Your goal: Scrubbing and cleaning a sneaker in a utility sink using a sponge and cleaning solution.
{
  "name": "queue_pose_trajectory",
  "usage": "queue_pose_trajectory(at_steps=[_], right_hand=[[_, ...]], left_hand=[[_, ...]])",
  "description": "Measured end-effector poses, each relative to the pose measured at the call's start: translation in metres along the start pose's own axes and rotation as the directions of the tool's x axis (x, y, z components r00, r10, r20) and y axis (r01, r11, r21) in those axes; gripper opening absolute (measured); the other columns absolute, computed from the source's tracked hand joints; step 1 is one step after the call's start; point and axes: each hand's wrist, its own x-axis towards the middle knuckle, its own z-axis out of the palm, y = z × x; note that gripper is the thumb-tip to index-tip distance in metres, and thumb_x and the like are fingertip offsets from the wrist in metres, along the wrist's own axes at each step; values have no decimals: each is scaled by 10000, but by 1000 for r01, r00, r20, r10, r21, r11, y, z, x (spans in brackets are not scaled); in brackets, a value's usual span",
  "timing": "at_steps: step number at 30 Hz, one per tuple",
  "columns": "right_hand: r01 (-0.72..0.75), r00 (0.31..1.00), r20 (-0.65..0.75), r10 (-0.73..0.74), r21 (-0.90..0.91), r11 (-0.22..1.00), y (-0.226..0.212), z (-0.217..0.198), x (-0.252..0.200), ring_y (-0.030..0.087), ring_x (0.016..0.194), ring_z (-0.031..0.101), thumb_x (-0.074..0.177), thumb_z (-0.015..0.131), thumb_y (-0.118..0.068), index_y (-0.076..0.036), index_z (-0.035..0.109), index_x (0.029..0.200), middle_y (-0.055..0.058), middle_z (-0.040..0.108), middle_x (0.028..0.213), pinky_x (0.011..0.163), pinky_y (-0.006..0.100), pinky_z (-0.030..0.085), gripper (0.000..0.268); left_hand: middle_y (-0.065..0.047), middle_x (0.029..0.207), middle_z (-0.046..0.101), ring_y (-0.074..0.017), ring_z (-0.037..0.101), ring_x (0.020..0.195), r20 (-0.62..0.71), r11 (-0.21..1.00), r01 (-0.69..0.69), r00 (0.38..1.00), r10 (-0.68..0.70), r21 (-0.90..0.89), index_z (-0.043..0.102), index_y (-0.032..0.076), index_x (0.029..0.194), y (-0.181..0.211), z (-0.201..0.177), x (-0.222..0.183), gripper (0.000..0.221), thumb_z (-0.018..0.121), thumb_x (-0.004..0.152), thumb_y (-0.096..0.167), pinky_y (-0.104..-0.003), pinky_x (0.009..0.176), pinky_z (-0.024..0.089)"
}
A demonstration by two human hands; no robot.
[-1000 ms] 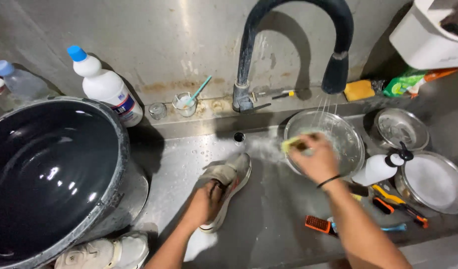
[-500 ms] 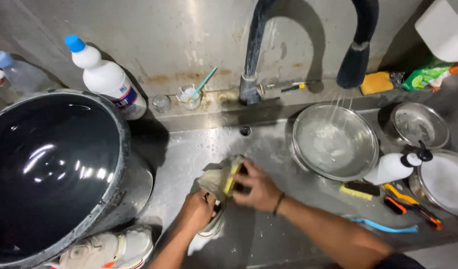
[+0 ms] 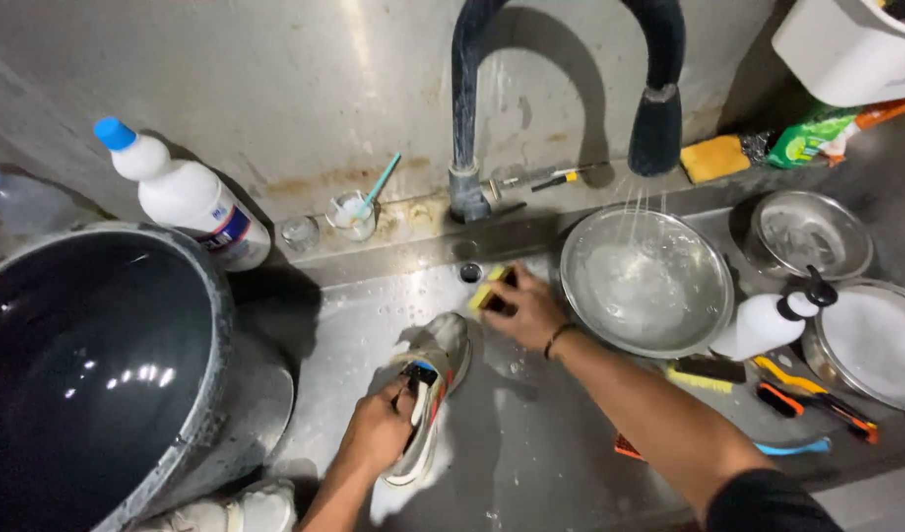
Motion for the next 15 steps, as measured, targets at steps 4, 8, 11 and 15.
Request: queue_pose_trajectory(at_steps=[4, 8, 11, 15], right_hand=[[335, 933, 73, -351, 172, 926, -53, 31, -40, 525, 1380, 426, 837, 824, -315, -57, 718, 1268, 392, 422, 1467, 1155, 559, 371, 514], [-324, 935, 170, 312, 47, 945, 4, 29, 12, 244, 836, 647, 734, 802, -500, -166, 667, 982, 50, 664, 913, 715, 397, 534, 438], [-174, 959, 216, 181, -49, 983, -2, 30, 10, 432, 1228, 438, 782, 755, -518, -219, 707, 1302, 151, 413, 1289, 1073, 514, 391, 601], [121, 988, 37, -150, 413, 902, -55, 12, -1, 252, 998, 591, 806, 794, -310, -180, 651, 1138, 97, 572, 1139, 881, 411, 497, 384]], left_hand=[[-108, 659, 708, -249, 666, 434, 50, 997, 71, 996, -70, -16, 701, 68, 883, -2, -7, 4, 378, 436, 1001, 311, -359, 554, 552], [-161, 889, 766, -264, 668, 500, 72, 995, 99, 992, -100, 20, 744, 195, 1204, 17, -14, -8, 450, 417, 915, 306, -353, 501, 597], [-135, 830, 738, -175, 704, 685, 49, 980, 123, 992, -117, -157, 702, 228, 1373, 8, -21, 0, 487, 464, 951, 277, -307, 431, 581], [-109, 910, 755, -196, 699, 660, 76, 972, 187, 981, -177, -146, 708, 240, 1361, 14, -28, 11, 485, 460, 949, 303, -301, 454, 545]])
